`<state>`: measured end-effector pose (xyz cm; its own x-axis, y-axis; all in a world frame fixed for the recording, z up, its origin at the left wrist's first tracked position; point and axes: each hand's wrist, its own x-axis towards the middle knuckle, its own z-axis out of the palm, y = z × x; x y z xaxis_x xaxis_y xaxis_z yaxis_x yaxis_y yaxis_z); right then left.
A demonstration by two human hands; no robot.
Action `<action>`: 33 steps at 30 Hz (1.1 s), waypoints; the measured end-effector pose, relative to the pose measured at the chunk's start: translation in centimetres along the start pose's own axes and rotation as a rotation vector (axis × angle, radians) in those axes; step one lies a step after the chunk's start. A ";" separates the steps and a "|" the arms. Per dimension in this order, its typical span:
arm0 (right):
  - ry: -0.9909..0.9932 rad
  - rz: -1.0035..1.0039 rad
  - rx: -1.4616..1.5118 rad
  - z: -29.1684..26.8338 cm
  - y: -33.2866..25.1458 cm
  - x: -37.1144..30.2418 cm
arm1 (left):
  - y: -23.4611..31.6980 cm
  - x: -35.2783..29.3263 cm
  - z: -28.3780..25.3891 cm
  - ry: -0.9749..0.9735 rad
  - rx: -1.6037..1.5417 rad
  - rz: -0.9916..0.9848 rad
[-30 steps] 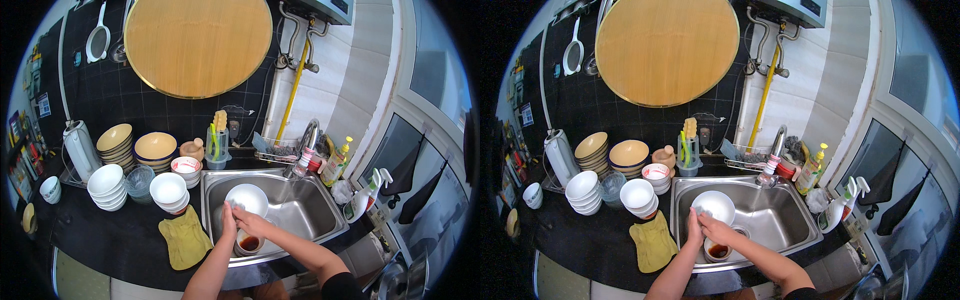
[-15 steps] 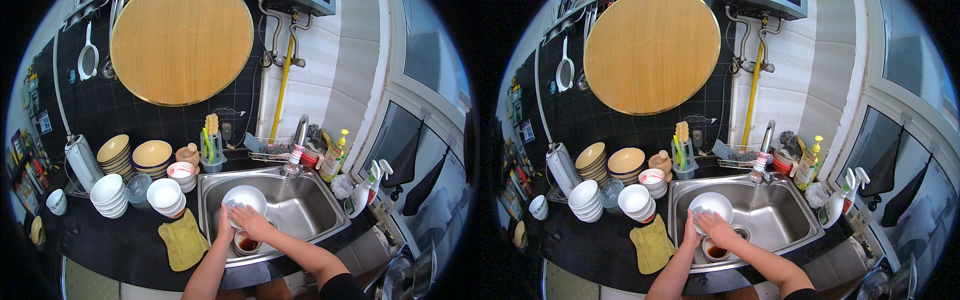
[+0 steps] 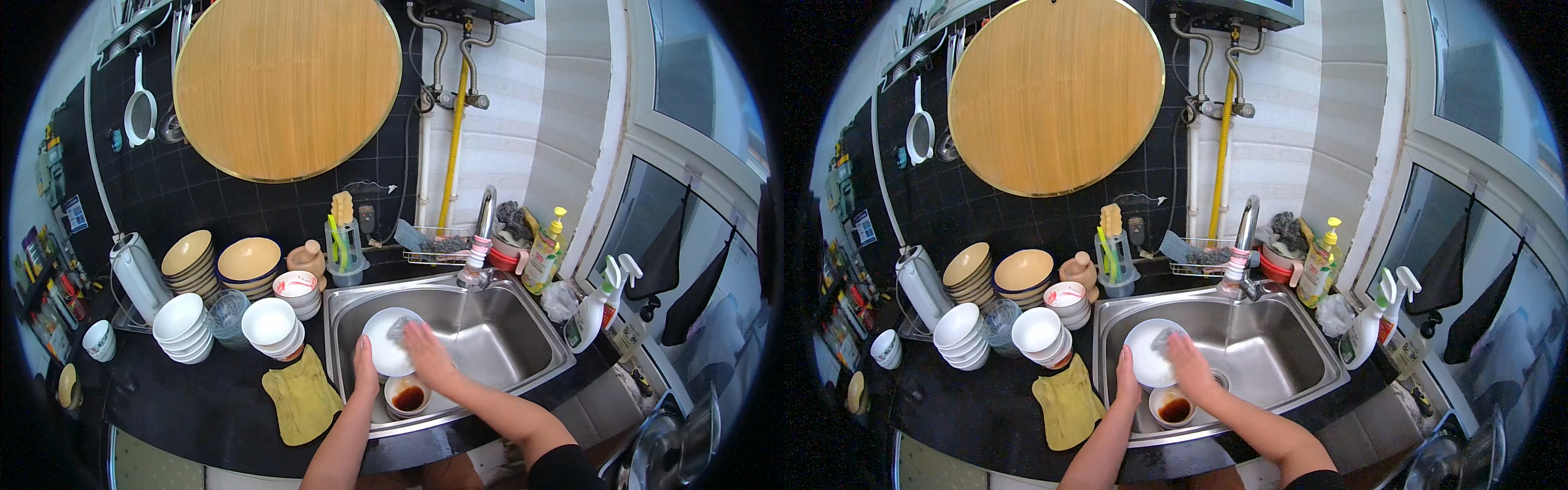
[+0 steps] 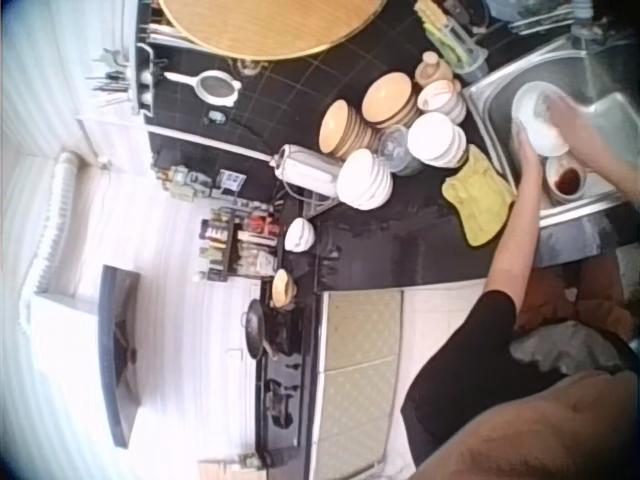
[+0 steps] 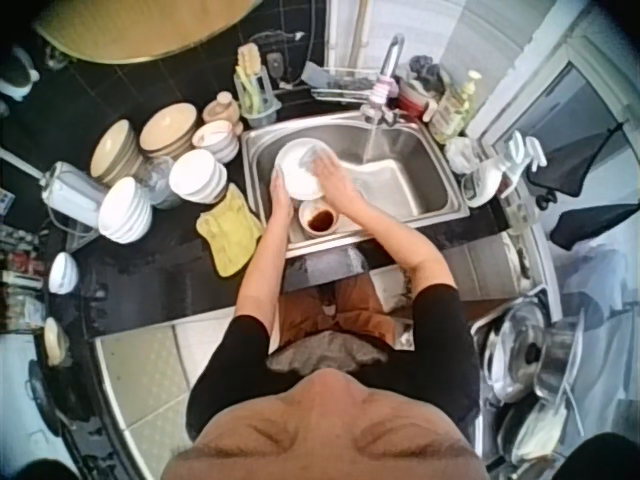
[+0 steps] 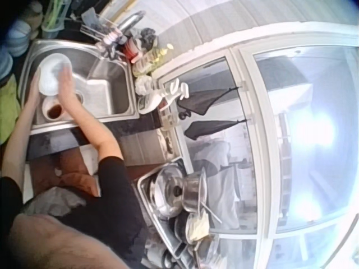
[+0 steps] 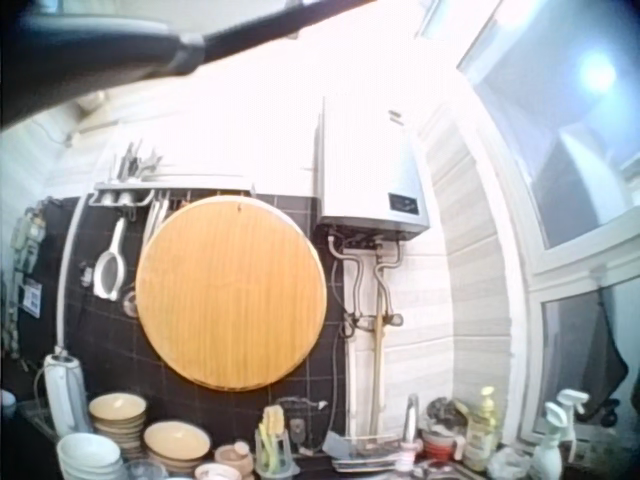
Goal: The person washes a stack of white bowls and small cups in a kitchen sink. They scrub the items with a sponge under running water and rinse them thoroughly. The cleaned items are placed in a drying rack or stacked on the counter.
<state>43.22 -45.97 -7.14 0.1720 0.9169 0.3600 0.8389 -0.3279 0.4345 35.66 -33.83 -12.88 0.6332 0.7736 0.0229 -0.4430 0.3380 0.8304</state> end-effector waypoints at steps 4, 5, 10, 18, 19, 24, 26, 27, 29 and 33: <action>-0.120 -0.145 0.138 0.8 0.0 -1.5 | -0.4 0.3 0.0 0.045 0.068 0.074; -0.171 -0.164 0.292 0.7 -0.7 -1.7 | -0.7 0.6 -0.2 0.029 0.024 0.055; 0.081 -0.144 0.647 -1.0 -1.5 0.3 | -1.1 0.5 -0.9 -0.052 -0.085 -0.014; 0.043 -0.247 0.511 0.3 1.2 -0.1 | 2.7 -1.0 0.7 -0.004 -0.193 -0.321; 0.117 -0.285 0.504 -0.3 1.0 -0.3 | 2.2 -0.8 0.4 -0.071 -0.199 -0.341; 0.211 -0.013 0.659 -0.2 0.7 0.2 | 1.8 -0.3 0.5 -0.225 -0.182 -0.475; 0.118 0.362 1.116 -1.2 1.5 1.0 | 1.0 0.2 -0.1 -0.319 -0.037 -0.417; 0.065 0.559 1.338 -1.5 2.0 1.3 | 0.7 0.4 -0.1 -0.265 0.151 -0.369; 0.231 0.757 1.775 1.0 3.0 1.6 | -0.1 0.7 -0.3 -0.240 0.240 -0.314; 0.324 1.097 2.290 4.8 3.5 1.1 | -0.3 0.9 -0.2 -0.384 -0.028 -0.361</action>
<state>48.87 -45.01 -9.20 0.8085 0.5795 -0.1023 -0.3751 0.3735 -0.8484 36.25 -33.13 -13.21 0.9330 0.3555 -0.0552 -0.1673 0.5645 0.8083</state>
